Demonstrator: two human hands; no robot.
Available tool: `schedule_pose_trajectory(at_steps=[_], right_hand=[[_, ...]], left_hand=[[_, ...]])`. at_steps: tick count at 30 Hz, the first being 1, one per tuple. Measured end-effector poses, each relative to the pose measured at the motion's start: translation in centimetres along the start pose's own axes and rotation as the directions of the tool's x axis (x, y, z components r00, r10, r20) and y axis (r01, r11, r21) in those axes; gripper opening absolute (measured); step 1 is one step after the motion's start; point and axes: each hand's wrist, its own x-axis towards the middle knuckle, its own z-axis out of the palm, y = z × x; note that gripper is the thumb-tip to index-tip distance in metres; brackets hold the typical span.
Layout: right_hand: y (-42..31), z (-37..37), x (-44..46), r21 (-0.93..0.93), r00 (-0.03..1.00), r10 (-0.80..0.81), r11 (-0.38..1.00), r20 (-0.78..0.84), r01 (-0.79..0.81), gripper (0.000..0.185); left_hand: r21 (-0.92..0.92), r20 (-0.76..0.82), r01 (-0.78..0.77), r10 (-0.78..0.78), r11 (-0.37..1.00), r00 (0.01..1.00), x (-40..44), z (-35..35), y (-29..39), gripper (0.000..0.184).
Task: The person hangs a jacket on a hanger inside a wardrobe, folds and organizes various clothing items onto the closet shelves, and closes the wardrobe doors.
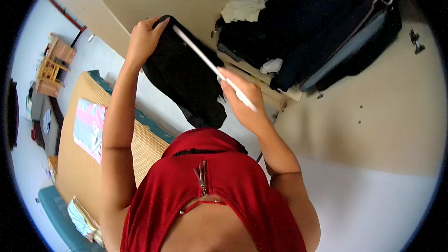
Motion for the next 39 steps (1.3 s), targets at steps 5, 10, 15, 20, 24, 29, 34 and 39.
schedule_pose_trajectory(at_steps=[5,10,15,20,24,29,34,39], right_hand=[[4.0,3.3,0.0,-0.166,0.987,-0.057,0.983,0.149,0.082,0.029],[10.6,7.0,2.7,-0.435,0.99,0.143,0.891,-0.009,-0.133,0.029],[15.7,7.5,5.5,-0.343,0.981,0.041,0.933,-0.189,-0.105,0.029],[7.4,2.2,4.4,0.406,0.943,0.193,0.911,-0.27,-0.07,0.039],[8.0,2.7,4.5,0.478,0.909,0.069,0.865,-0.411,0.15,0.037],[17.0,4.9,7.1,0.864,0.961,0.059,0.455,-0.27,0.215,0.044],[5.9,1.1,4.2,0.8,0.807,0.246,0.454,-0.537,0.394,0.039],[1.5,0.2,5.6,0.274,0.515,-0.18,0.676,-0.838,0.684,0.024]], left_hand=[[-0.001,0.185,-0.167,0.165,0.986,0.969,-2.2,-1.1,-2.1,0.027],[-0.061,0.272,-0.391,0.392,0.919,0.879,-5.7,-1.1,1.8,0.018],[-0.091,0.3,-0.381,0.39,0.92,0.871,-9.4,-1.5,5.2,0.025],[-0.016,0.176,-0.105,0.106,0.994,0.979,-9.2,-2.8,3.9,0.022],[-0.196,0.187,-0.363,0.398,0.911,0.898,-11.4,-2.3,5.3,0.033],[-0.23,0.263,-0.535,0.581,0.813,0.77,-15.1,2.3,7.4,0.045],[-0.24,0.325,-0.349,0.414,0.906,0.851,-15.4,3.5,4.8,0.064],[-0.071,0.093,-0.177,0.183,0.982,0.979,-10.9,3.6,-0.5,0.035]])
